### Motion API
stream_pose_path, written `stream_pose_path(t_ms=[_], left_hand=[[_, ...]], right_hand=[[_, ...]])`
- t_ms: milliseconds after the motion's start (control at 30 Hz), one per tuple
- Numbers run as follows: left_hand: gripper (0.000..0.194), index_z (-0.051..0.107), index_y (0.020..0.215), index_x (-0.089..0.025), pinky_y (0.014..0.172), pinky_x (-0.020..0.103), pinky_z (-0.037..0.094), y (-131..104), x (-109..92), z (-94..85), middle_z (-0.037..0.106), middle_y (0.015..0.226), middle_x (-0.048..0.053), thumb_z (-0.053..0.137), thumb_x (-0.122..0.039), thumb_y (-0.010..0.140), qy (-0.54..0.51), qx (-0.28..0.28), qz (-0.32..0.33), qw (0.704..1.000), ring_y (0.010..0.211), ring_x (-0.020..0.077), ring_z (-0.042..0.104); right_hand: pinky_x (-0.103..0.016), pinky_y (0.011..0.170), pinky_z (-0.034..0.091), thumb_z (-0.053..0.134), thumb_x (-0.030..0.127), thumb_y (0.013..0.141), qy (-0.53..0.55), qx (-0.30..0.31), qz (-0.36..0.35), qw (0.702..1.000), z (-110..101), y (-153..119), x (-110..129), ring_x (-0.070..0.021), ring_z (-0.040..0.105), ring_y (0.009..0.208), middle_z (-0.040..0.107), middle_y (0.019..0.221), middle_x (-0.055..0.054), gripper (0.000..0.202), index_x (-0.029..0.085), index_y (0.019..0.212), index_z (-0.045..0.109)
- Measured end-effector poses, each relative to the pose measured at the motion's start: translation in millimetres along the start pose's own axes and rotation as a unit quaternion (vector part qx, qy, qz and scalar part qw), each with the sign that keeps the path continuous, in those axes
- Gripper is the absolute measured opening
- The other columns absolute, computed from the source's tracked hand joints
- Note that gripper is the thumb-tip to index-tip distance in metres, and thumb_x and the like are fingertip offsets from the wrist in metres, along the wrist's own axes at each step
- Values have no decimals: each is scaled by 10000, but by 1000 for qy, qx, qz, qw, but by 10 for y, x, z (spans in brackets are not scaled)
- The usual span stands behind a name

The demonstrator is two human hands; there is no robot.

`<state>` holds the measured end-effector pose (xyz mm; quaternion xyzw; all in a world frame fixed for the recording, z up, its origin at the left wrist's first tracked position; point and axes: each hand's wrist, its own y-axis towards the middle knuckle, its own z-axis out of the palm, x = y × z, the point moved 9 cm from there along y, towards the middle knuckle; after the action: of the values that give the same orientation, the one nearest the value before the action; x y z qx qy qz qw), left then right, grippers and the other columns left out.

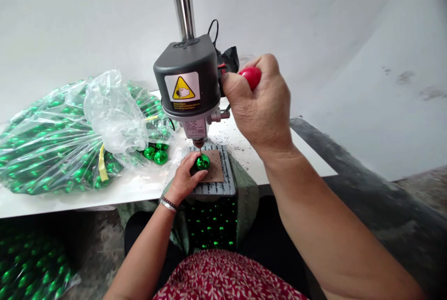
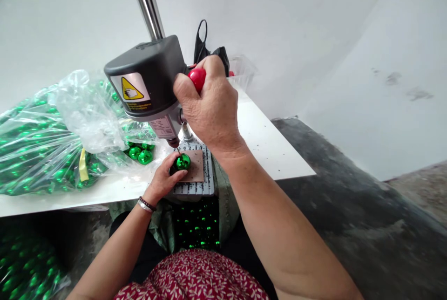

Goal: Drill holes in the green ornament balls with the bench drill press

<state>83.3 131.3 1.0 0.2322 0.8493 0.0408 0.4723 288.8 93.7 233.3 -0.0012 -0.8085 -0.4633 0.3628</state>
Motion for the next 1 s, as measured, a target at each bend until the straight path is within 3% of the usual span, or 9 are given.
stream_pose_path(t_ms=[133,300,367,600,867,1000], left_hand=[[472,665,1359,-221,1227,457,460,2,-63,62,703,1433,105,718,-310,898,-25,6,-16,1000,1372,275,626],[670,628,1398,-193,1130,459,524,-33,98,9,744,1319,112,844,-293,772,-42,-75,-128,988,1237,301,690],[639,661,1346,-191,1102,454,533,-38,109,5,758,1272,104,860,-271,744,-39,-87,-141,985,1194,300,700],[398,748,1145,-203,1019,446,534,28,-57,33,783,1060,62,849,-237,762,26,-72,-94,993,1042,285,705],[413,752,1152,-199,1043,467,510,22,-57,53,783,1101,82,870,-221,757,58,-80,-74,992,1085,303,698],[426,757,1146,-215,1052,469,507,15,-60,56,780,1109,73,889,-216,741,49,-85,-71,993,1094,304,694]], right_hand=[[-278,687,512,583,438,1002,-13,5,21,1000,-14,10,14,-119,639,779,610,803,41,201,271,916,513],[-274,677,503,581,438,1003,-20,7,16,1000,-6,20,7,-116,630,765,613,799,33,201,267,921,515],[-270,676,497,591,447,999,-20,9,18,1000,1,22,-9,-112,625,759,612,798,33,208,266,925,519],[-265,687,499,578,463,1008,-1,6,20,1000,6,8,-30,-100,609,757,613,795,42,227,265,915,518],[-250,638,488,717,337,889,44,-3,58,997,-58,-32,35,-100,537,683,514,702,58,274,258,821,463],[-252,585,451,676,349,868,65,-24,36,997,-160,-151,89,-86,440,600,478,687,68,261,262,799,439]])
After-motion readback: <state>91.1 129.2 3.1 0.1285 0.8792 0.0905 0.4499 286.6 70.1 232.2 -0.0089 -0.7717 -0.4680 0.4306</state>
